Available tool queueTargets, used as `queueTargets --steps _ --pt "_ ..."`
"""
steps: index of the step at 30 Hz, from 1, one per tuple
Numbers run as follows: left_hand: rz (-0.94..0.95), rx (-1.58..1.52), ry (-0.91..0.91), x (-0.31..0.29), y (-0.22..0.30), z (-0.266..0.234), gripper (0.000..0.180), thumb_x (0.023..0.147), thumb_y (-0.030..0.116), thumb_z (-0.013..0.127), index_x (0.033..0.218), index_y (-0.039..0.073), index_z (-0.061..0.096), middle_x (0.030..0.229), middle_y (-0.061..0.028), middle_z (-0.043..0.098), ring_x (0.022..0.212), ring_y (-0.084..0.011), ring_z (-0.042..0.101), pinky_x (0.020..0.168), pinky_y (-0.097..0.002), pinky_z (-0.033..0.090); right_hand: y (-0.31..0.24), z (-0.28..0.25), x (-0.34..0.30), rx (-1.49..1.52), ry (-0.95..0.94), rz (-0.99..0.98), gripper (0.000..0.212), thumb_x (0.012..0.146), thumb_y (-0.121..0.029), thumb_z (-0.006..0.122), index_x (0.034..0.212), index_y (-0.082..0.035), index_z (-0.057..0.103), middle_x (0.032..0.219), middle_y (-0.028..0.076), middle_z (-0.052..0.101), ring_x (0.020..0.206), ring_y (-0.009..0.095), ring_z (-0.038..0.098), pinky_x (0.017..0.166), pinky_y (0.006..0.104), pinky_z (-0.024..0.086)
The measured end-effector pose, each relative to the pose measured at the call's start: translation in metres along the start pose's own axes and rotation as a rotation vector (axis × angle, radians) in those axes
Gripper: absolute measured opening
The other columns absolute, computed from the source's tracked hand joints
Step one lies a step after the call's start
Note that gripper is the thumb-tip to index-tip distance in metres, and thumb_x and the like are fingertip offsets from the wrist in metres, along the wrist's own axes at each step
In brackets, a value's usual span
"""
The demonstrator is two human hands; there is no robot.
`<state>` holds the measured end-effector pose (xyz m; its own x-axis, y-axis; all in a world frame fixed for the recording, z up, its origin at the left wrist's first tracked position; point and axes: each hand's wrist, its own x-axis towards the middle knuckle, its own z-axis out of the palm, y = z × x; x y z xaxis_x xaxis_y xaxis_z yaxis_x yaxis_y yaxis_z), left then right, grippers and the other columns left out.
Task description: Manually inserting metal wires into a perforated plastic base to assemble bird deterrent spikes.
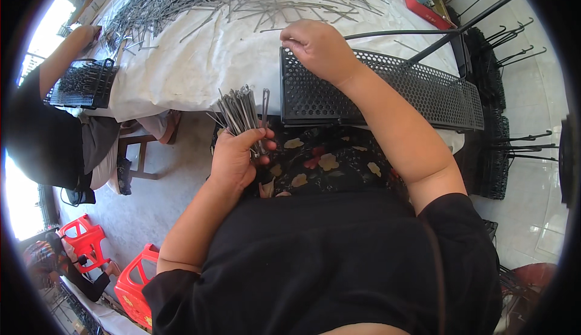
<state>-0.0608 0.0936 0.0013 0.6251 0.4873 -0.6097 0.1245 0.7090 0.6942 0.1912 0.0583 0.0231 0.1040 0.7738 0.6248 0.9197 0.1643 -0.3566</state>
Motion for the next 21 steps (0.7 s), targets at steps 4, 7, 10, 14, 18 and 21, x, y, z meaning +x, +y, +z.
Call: queueTargets --steps 4,7,10,14,18,21 --pt "-0.007 -0.055 -0.013 0.001 -0.001 -0.003 0.014 0.084 0.006 0.063 0.097 0.004 0.059 0.082 -0.0088 0.066 0.069 -0.0173 0.064 0.048 -0.0288 0.045 -0.01 -0.001 -0.003 0.034 0.1 0.043 0.011 0.083 -0.012 0.065 0.087 -0.002 0.065 0.08 0.013 0.067 0.075 0.031 0.064 0.069 0.038 0.051" --pt "-0.002 -0.099 -0.048 0.003 0.001 -0.002 0.014 0.084 0.006 0.063 0.097 0.004 0.059 0.083 -0.0093 0.066 0.07 -0.0177 0.065 0.049 -0.0293 0.047 -0.05 -0.011 -0.014 0.34 0.032 0.514 0.016 0.084 -0.013 0.069 0.094 -0.001 0.065 0.083 0.006 0.069 0.073 0.016 0.065 0.064 0.0298 0.051" --pt "-0.014 -0.092 -0.059 -0.002 0.009 0.009 0.013 0.085 0.008 0.063 0.098 0.005 0.06 0.085 -0.0093 0.067 0.072 -0.018 0.065 0.051 -0.0302 0.049 -0.07 -0.019 -0.018 0.869 -0.334 0.84 0.024 0.083 -0.014 0.071 0.101 0.001 0.065 0.085 0.006 0.069 0.064 0.01 0.063 0.05 0.0205 0.045" --pt "-0.033 -0.049 -0.051 -0.008 0.016 0.024 0.012 0.087 0.01 0.063 0.098 0.006 0.06 0.088 -0.0081 0.068 0.075 -0.0177 0.067 0.053 -0.0307 0.052 -0.063 -0.015 -0.023 1.059 -0.31 0.955 0.017 0.082 -0.008 0.071 0.094 0.0 0.062 0.084 0.008 0.069 0.062 0.011 0.064 0.046 0.0192 0.043" --pt "-0.043 -0.005 -0.054 -0.004 0.013 0.019 0.011 0.087 0.011 0.063 0.098 0.006 0.061 0.088 -0.0073 0.068 0.076 -0.0175 0.067 0.053 -0.031 0.052 -0.044 -0.027 -0.014 0.864 -0.002 0.803 0.019 0.083 -0.003 0.067 0.1 -0.004 0.058 0.084 0.008 0.069 0.069 0.012 0.065 0.051 0.0204 0.046" --pt "-0.061 0.025 -0.057 -0.001 0.01 0.017 0.011 0.088 0.012 0.063 0.098 0.007 0.061 0.088 -0.0068 0.068 0.075 -0.0172 0.067 0.054 -0.0308 0.052 -0.029 -0.024 -0.01 0.152 0.353 0.255 0.02 0.082 -0.003 0.067 0.1 -0.006 0.058 0.08 0.01 0.068 0.067 0.023 0.067 0.058 0.0301 0.051"
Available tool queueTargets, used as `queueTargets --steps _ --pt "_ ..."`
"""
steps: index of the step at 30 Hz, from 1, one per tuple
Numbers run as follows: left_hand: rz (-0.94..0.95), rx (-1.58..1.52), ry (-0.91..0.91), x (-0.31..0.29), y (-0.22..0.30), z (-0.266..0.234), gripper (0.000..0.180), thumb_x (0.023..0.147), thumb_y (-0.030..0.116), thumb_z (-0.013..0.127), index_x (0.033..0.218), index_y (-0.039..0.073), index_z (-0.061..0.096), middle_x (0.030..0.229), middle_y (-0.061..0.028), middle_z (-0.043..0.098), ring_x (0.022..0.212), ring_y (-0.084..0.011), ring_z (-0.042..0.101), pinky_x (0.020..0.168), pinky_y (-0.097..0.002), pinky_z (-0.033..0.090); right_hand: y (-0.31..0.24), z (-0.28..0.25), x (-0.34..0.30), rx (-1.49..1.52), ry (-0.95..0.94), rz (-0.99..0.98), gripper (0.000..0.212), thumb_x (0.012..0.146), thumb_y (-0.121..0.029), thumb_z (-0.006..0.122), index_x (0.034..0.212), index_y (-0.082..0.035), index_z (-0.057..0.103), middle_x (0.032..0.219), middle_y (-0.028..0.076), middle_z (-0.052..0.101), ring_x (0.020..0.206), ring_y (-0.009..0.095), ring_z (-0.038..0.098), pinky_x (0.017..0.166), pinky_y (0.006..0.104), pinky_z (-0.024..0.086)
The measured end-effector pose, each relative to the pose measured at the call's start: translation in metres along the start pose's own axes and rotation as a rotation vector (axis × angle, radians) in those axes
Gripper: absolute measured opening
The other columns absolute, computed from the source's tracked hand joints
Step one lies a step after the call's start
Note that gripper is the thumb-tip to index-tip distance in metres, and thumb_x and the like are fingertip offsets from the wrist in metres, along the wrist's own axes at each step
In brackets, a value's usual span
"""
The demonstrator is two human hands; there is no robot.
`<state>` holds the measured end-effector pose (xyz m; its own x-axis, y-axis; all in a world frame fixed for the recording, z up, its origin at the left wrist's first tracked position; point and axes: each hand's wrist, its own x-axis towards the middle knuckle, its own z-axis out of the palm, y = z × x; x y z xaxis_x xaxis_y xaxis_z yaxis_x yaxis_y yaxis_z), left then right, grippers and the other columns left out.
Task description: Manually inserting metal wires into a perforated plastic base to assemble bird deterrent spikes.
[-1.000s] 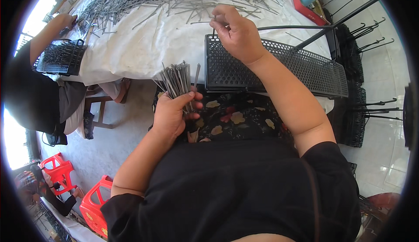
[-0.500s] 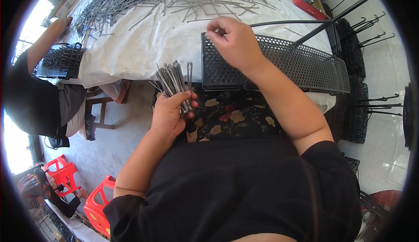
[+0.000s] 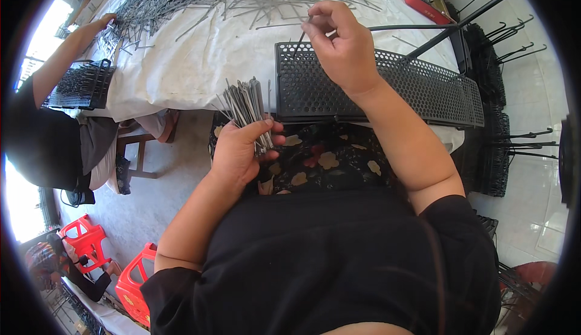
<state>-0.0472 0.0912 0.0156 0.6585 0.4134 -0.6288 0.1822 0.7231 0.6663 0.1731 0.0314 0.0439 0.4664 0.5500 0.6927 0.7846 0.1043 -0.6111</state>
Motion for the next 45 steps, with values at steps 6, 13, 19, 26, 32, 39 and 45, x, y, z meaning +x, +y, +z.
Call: queueTargets --steps 6,13,19,26,32,39,45 --pt "-0.024 0.033 0.021 0.001 -0.004 -0.001 0.01 0.088 0.013 0.063 0.096 0.007 0.061 0.086 -0.006 0.067 0.073 -0.0161 0.065 0.056 -0.0302 0.051 0.009 0.004 0.001 -0.061 -0.05 -0.165 0.017 0.082 -0.005 0.065 0.098 -0.01 0.06 0.08 0.008 0.067 0.072 0.028 0.065 0.062 0.0349 0.051" --pt "-0.018 0.029 0.005 0.002 -0.003 -0.001 0.01 0.088 0.012 0.064 0.097 0.007 0.062 0.085 -0.0061 0.067 0.072 -0.0162 0.066 0.054 -0.0295 0.051 0.027 0.008 -0.002 -0.311 -0.235 -0.251 0.009 0.083 -0.014 0.064 0.089 -0.009 0.069 0.081 0.01 0.067 0.074 0.031 0.064 0.067 0.0396 0.051" --pt "0.013 0.028 -0.023 -0.004 0.004 0.006 0.013 0.087 0.012 0.064 0.099 0.006 0.062 0.084 -0.0067 0.067 0.068 -0.0161 0.065 0.05 -0.0272 0.049 -0.032 0.0 -0.02 0.588 -0.718 0.864 0.025 0.081 -0.008 0.07 0.104 0.001 0.063 0.083 0.006 0.069 0.061 0.006 0.058 0.045 0.0178 0.041" --pt "0.022 0.092 -0.08 -0.002 0.008 0.002 0.019 0.084 0.007 0.065 0.102 0.003 0.061 0.085 -0.0078 0.067 0.067 -0.0165 0.065 0.048 -0.0268 0.048 0.006 -0.012 0.006 0.137 -0.094 0.322 0.017 0.083 -0.004 0.07 0.095 -0.003 0.059 0.08 0.005 0.068 0.063 0.007 0.058 0.058 0.0205 0.047" --pt "0.06 0.052 0.005 -0.01 0.008 0.01 0.024 0.083 0.003 0.06 0.107 0.002 0.06 0.088 -0.0097 0.067 0.07 -0.0164 0.065 0.045 -0.025 0.046 0.002 -0.012 0.009 -0.139 -0.099 -0.117 0.013 0.084 -0.004 0.07 0.095 -0.005 0.061 0.08 0.006 0.068 0.072 0.013 0.066 0.068 0.0235 0.051" --pt "0.041 0.1 -0.012 -0.005 0.005 0.004 0.018 0.086 0.008 0.064 0.103 0.003 0.061 0.086 -0.0089 0.067 0.066 -0.0169 0.065 0.045 -0.0262 0.048 0.027 -0.006 0.0 -0.272 -0.208 -0.183 0.01 0.085 -0.011 0.068 0.087 -0.004 0.063 0.079 0.009 0.067 0.069 0.016 0.065 0.064 0.0282 0.05" --pt "0.059 0.041 -0.004 -0.003 0.002 0.002 0.013 0.087 0.01 0.065 0.098 0.003 0.063 0.083 -0.0088 0.067 0.064 -0.0169 0.065 0.045 -0.0261 0.048 -0.022 -0.008 -0.021 0.197 -0.497 0.492 0.023 0.079 -0.019 0.073 0.091 0.0 0.068 0.084 0.01 0.069 0.075 0.02 0.066 0.07 0.0312 0.052"
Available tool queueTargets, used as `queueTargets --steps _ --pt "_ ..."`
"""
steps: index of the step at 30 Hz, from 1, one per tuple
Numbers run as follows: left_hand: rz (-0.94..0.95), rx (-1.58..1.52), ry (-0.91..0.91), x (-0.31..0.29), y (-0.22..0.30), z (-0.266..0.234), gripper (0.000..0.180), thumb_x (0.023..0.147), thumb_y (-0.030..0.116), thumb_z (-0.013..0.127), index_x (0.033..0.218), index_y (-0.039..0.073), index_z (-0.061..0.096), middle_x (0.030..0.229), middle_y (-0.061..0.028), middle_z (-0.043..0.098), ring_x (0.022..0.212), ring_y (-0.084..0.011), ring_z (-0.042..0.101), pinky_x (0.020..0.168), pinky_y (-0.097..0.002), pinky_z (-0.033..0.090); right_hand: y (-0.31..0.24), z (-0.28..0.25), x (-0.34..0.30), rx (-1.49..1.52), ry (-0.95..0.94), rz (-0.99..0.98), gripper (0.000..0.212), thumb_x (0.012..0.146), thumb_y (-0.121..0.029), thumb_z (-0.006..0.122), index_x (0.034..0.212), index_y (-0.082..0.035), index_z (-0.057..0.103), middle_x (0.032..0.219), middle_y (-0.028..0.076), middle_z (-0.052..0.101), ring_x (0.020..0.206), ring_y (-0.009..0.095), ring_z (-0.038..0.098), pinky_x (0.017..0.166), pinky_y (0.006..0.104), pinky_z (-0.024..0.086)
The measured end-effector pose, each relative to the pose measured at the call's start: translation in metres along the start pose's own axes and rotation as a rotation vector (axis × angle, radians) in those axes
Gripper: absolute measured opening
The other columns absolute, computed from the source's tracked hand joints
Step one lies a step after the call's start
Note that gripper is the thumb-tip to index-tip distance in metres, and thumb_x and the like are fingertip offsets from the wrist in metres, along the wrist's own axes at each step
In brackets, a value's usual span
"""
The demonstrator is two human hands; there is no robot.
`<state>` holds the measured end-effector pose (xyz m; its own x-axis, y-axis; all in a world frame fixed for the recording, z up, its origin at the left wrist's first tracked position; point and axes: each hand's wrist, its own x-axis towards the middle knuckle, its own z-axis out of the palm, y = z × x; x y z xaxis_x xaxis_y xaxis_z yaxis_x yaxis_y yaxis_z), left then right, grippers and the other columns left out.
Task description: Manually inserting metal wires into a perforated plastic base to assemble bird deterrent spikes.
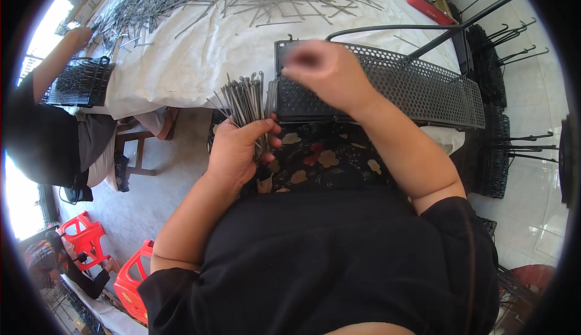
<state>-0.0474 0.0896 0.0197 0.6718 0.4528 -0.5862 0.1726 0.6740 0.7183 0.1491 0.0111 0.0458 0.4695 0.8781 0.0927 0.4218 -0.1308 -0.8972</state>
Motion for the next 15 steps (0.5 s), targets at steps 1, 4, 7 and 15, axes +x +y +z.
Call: queueTargets --steps 1,4,7,15 --pt "0.007 -0.003 -0.012 0.0 0.001 0.002 0.014 0.087 0.01 0.065 0.099 0.003 0.063 0.083 -0.0089 0.068 0.065 -0.0171 0.065 0.045 -0.0265 0.048 0.001 0.006 -0.005 0.15 -0.096 0.052 0.022 0.08 -0.016 0.073 0.093 0.0 0.067 0.083 0.007 0.068 0.072 0.014 0.063 0.064 0.0262 0.049" --pt "0.015 0.007 -0.027 -0.003 0.005 0.009 0.017 0.087 0.01 0.065 0.102 0.002 0.063 0.084 -0.0091 0.068 0.067 -0.0177 0.066 0.047 -0.0272 0.049 -0.003 0.007 -0.011 0.33 -0.304 0.222 0.019 0.082 -0.01 0.072 0.097 0.001 0.065 0.082 0.005 0.067 0.068 0.008 0.06 0.051 0.0195 0.045" --pt "0.002 0.024 -0.035 -0.003 0.005 0.009 0.018 0.087 0.01 0.064 0.103 0.003 0.063 0.086 -0.0095 0.068 0.069 -0.0183 0.067 0.048 -0.0276 0.05 0.002 0.001 -0.007 0.528 -0.222 0.338 0.018 0.083 -0.006 0.069 0.099 0.0 0.064 0.082 0.005 0.067 0.068 0.009 0.062 0.047 0.0198 0.045" --pt "-0.001 0.035 -0.065 -0.008 0.003 0.01 0.02 0.087 0.008 0.062 0.105 0.002 0.062 0.089 -0.0105 0.069 0.073 -0.0193 0.067 0.051 -0.029 0.052 0.0 0.01 -0.019 0.43 -0.321 0.327 0.018 0.085 -0.007 0.068 0.101 0.001 0.065 0.083 0.005 0.067 0.071 0.01 0.064 0.048 0.021 0.047"
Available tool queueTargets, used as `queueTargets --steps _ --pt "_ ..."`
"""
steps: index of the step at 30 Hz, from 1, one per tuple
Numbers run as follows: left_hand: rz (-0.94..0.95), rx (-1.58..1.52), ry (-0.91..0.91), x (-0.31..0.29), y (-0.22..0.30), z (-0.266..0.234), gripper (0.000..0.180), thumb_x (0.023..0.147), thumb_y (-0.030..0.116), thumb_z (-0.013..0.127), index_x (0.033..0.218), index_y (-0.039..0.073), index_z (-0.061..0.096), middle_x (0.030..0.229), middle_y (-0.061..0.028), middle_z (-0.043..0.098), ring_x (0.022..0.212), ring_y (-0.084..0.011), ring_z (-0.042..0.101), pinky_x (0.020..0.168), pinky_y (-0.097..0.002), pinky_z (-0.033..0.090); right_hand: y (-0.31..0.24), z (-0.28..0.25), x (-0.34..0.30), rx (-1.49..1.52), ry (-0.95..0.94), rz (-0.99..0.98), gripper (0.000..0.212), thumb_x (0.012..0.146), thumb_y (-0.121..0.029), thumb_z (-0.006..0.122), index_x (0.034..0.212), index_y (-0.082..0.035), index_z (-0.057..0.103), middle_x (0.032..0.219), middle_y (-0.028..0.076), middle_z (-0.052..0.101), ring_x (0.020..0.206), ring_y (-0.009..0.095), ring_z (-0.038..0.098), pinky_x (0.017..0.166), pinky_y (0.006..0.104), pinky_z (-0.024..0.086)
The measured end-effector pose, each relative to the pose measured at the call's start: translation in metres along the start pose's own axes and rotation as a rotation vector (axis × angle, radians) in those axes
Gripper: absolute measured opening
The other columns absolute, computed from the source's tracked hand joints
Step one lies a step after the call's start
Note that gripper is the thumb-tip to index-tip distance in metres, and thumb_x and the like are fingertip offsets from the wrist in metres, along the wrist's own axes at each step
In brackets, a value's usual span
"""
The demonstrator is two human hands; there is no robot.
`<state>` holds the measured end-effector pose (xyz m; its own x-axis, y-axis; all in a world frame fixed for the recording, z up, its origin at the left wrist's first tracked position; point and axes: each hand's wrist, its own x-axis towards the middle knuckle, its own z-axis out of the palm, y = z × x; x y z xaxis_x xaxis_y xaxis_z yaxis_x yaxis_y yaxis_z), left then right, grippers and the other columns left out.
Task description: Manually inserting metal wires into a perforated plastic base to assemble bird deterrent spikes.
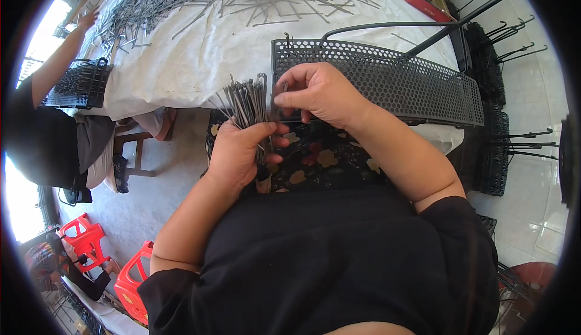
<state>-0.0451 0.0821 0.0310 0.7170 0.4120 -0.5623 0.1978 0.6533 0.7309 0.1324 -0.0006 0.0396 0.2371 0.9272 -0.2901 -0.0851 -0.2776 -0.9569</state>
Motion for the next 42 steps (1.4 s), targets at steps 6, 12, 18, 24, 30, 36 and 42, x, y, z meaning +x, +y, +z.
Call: queueTargets --steps 6,12,18,24,30,36,42 --pt "-0.043 -0.021 0.009 0.001 0.001 0.0 0.021 0.087 0.008 0.061 0.107 0.001 0.062 0.089 -0.0105 0.068 0.073 -0.0195 0.067 0.054 -0.0309 0.054 -0.003 -0.004 -0.007 0.203 0.013 0.067 0.017 0.086 -0.011 0.068 0.098 0.0 0.066 0.083 0.005 0.067 0.072 0.012 0.065 0.051 0.022 0.049" --pt "0.016 0.088 0.006 0.002 -0.006 -0.002 0.019 0.087 0.007 0.062 0.104 0.001 0.061 0.086 -0.0104 0.068 0.069 -0.0168 0.065 0.051 -0.0284 0.052 -0.004 -0.013 -0.003 0.119 0.115 0.05 0.013 0.086 -0.012 0.068 0.095 -0.002 0.067 0.087 0.007 0.07 0.072 0.013 0.066 0.051 0.0223 0.049" --pt "-0.003 0.094 0.009 0.007 -0.012 -0.008 0.015 0.087 0.008 0.062 0.1 0.0 0.061 0.084 -0.0102 0.068 0.065 -0.0154 0.063 0.047 -0.0264 0.048 -0.01 -0.046 0.015 -0.065 0.517 -0.378 0.013 0.084 -0.008 0.068 0.091 -0.003 0.059 0.081 0.007 0.07 0.067 0.015 0.066 0.053 0.0242 0.048" --pt "-0.02 0.102 0.032 0.006 -0.011 -0.005 0.014 0.089 0.008 0.06 0.1 0.0 0.06 0.084 -0.0114 0.068 0.064 -0.0169 0.064 0.046 -0.0259 0.047 -0.012 -0.053 0.027 -0.83 0.745 -0.944 0.016 0.084 -0.006 0.072 0.094 -0.005 0.06 0.08 0.005 0.069 0.073 0.013 0.068 0.064 0.0231 0.051" --pt "-0.031 0.091 0.031 0.006 -0.01 -0.006 0.013 0.089 0.008 0.061 0.1 0.001 0.06 0.085 -0.0109 0.068 0.068 -0.0181 0.066 0.049 -0.0272 0.05 -0.012 -0.052 0.036 -0.902 0.685 -0.889 0.016 0.083 -0.007 0.071 0.095 -0.005 0.061 0.08 0.007 0.069 0.074 0.018 0.069 0.066 0.0262 0.052" --pt "-0.047 0.068 0.04 0.007 -0.009 -0.007 0.012 0.088 0.008 0.062 0.099 0.003 0.06 0.085 -0.0104 0.068 0.071 -0.0185 0.067 0.05 -0.0288 0.052 -0.014 -0.05 0.042 -0.775 0.688 -0.883 0.011 0.082 -0.012 0.067 0.088 -0.007 0.061 0.077 0.01 0.065 0.072 0.031 0.063 0.064 0.0387 0.049" --pt "-0.046 0.049 0.044 0.007 -0.01 -0.005 0.012 0.088 0.008 0.063 0.099 0.003 0.06 0.087 -0.01 0.068 0.071 -0.0186 0.067 0.05 -0.0288 0.052 0.0 -0.063 0.041 -1.014 0.588 -0.786 0.01 0.08 -0.011 0.069 0.086 -0.003 0.066 0.082 0.011 0.066 0.07 0.022 0.063 0.064 0.0315 0.048"
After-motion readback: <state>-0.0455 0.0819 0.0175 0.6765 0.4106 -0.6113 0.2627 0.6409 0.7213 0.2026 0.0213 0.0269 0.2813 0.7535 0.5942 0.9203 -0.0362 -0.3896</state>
